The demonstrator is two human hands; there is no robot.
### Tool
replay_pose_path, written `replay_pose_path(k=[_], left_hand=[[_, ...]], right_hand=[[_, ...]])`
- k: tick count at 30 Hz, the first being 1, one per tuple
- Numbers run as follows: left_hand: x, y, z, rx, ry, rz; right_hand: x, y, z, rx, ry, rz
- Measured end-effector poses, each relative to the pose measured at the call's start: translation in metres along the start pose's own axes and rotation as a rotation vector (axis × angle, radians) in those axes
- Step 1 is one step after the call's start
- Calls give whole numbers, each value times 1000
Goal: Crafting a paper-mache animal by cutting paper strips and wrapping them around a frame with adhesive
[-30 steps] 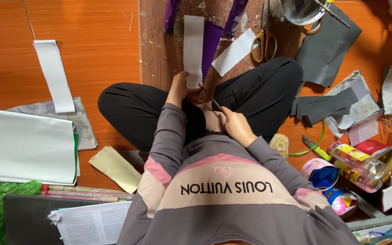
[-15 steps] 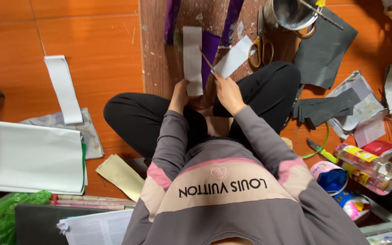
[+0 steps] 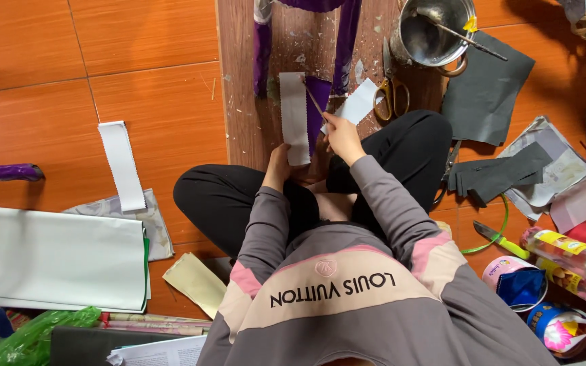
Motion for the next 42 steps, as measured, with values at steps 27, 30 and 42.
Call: replay_pose_path(k=[27, 30, 42], left_hand=[[-64, 11, -31, 317, 40, 10], [-26, 0, -6, 1056, 496, 67], [74, 24, -10, -592, 81, 450]], right_hand=[[-52, -50, 47, -6, -30, -36], [-100, -84, 52, -139, -414, -242], [-37, -217, 46, -904, -326, -836]])
Point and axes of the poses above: each hand's wrist, its own x-axis towards the middle knuckle, its own y-axis out of the palm, z = x × y, the point moved 4 cm from there along x, towards the middle knuckle, and after that the axes turned 1 degree about x, right-handed, at the moved point
